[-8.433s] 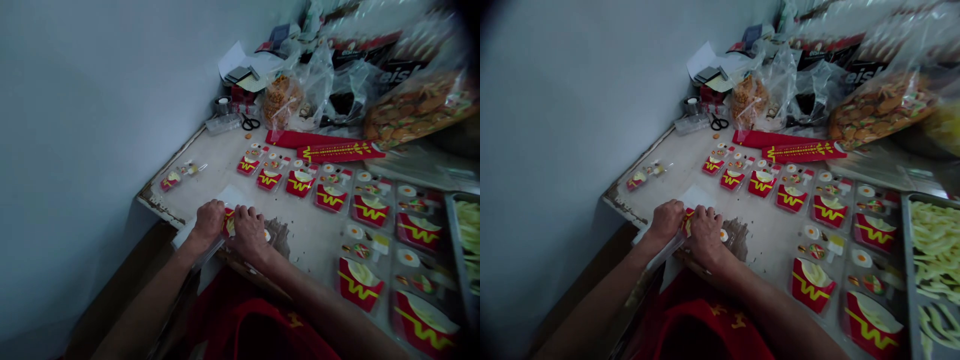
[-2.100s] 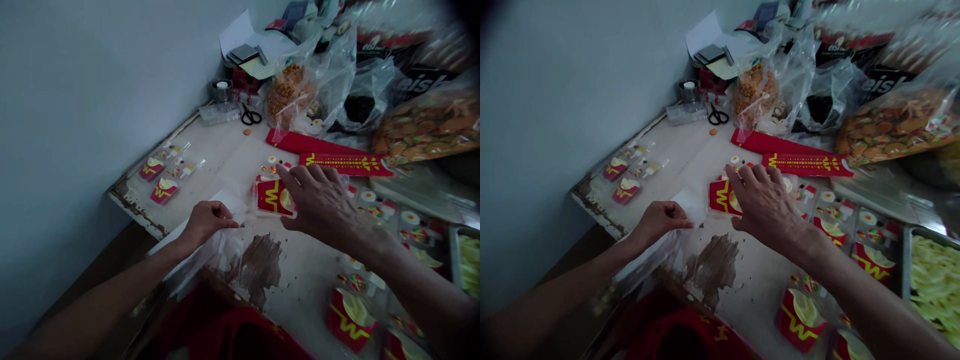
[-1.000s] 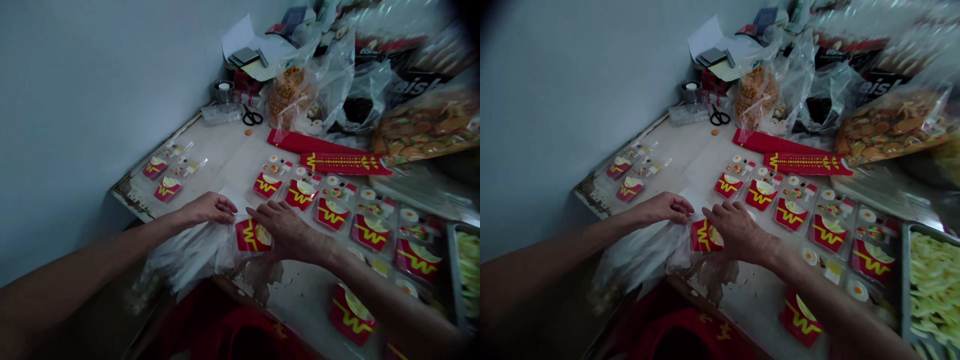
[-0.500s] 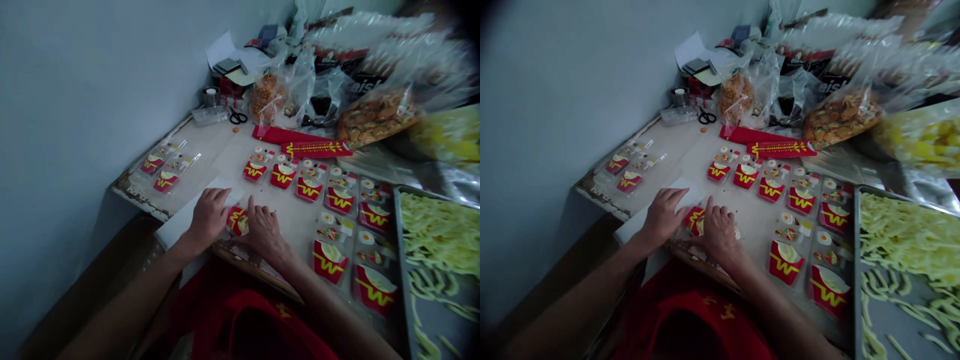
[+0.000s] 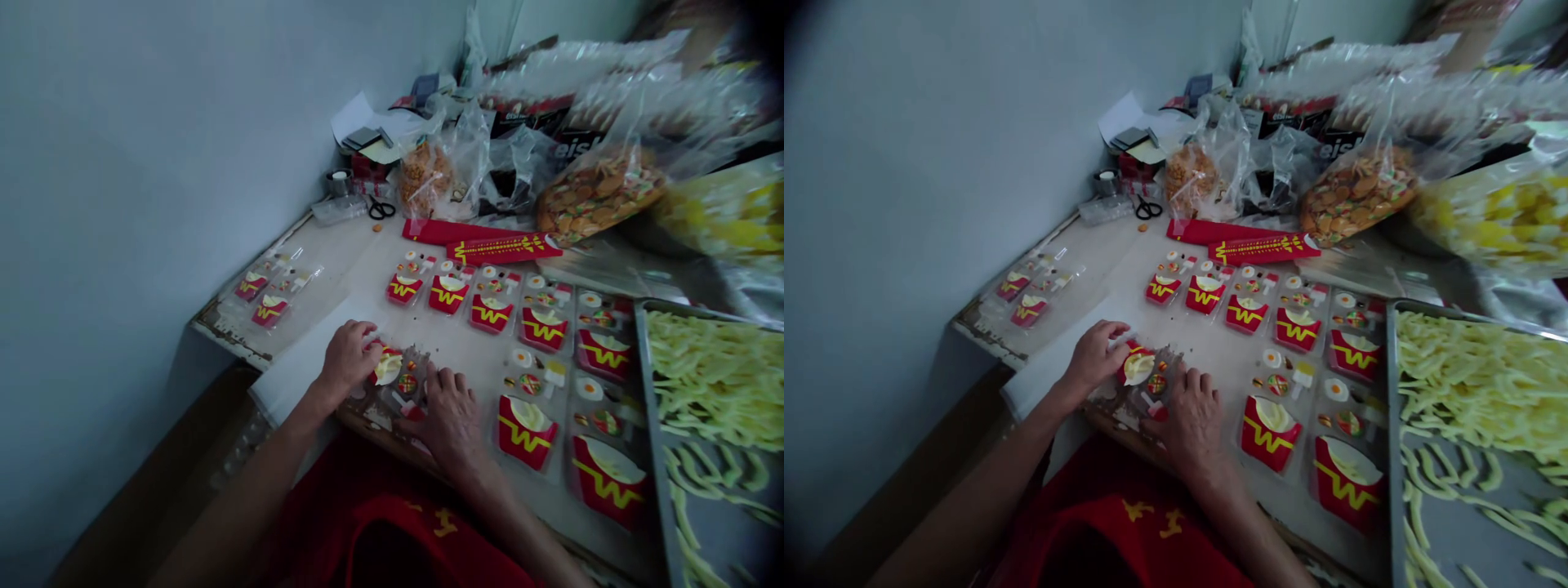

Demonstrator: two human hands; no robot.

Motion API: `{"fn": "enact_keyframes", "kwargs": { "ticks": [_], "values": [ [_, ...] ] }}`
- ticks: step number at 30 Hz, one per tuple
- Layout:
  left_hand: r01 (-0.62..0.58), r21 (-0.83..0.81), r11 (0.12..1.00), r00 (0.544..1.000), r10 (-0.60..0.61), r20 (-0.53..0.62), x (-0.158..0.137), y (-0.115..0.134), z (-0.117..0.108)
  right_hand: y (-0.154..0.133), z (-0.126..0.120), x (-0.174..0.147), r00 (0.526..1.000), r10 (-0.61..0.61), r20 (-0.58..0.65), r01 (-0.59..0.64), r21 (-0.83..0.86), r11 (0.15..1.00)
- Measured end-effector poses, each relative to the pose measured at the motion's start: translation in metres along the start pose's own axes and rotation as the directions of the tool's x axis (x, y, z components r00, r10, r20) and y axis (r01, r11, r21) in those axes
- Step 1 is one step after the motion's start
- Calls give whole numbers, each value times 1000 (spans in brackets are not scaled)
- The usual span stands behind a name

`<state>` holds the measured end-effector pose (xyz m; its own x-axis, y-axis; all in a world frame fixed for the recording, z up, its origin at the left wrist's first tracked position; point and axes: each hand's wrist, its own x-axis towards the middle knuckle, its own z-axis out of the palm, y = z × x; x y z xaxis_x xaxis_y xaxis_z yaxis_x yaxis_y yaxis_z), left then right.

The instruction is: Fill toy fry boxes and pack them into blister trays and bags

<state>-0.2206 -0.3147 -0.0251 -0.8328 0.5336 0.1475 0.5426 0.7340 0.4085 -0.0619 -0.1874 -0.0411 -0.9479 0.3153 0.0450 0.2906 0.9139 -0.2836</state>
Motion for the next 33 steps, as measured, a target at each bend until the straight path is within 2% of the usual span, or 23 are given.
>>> {"fn": "enact_keyframes", "kwargs": {
  "ticks": [3, 5, 10, 15, 17, 20, 21, 25, 26, 28, 30, 31, 33],
  "values": [
    [59, 105, 993, 998, -59, -8, 10, 5, 4, 0, -2, -1, 1000, -13, -15, 13, 2, 1000],
    [55, 197, 979, 997, -63, 32, 16, 7, 7, 0, -4, -2, 1000, -19, -10, 19, 1, 1000],
    [-63, 369, 927, 990, 11, 142, 18, 0, 2, 2, -3, 0, 1000, -12, -1, 12, 38, 999],
    [-136, 471, 871, 965, 10, 262, 3, 5, -8, -4, -10, 2, 1000, -15, 19, 13, 79, 997],
    [-203, 440, 875, 962, 96, 254, -4, 14, -10, -7, -16, 0, 1000, -18, 8, 18, 62, 998],
    [-316, 362, 877, 946, 264, 188, -12, 23, -14, -8, -24, -6, 999, -32, -39, 33, 2, 999],
    [-323, 343, 882, 946, 286, 155, -14, 22, -16, -8, -25, -8, 998, -34, -56, 33, -14, 999],
    [-190, 325, 927, 981, 193, 21, -20, 9, -21, -10, -26, -8, 997, -23, -75, 20, -40, 999],
    [-202, 312, 928, 978, 205, 24, -23, 7, -20, -13, -25, -6, 997, -23, -74, 20, -39, 999],
    [-312, 245, 918, 950, 304, 71, -31, 10, -18, -20, -23, 2, 997, -32, -66, 31, -16, 999],
    [-375, 149, 915, 927, 370, 60, -40, 18, -16, -28, -21, 12, 998, -52, -47, 54, 31, 998],
    [-351, 100, 931, 936, 351, 20, -43, 21, -17, -31, -20, 16, 997, -65, -39, 67, 61, 996],
    [-234, 7, 972, 969, 234, -76, -46, 23, -20, -32, -18, 23, 996, -77, -48, 85, 170, 982]
  ]
}}
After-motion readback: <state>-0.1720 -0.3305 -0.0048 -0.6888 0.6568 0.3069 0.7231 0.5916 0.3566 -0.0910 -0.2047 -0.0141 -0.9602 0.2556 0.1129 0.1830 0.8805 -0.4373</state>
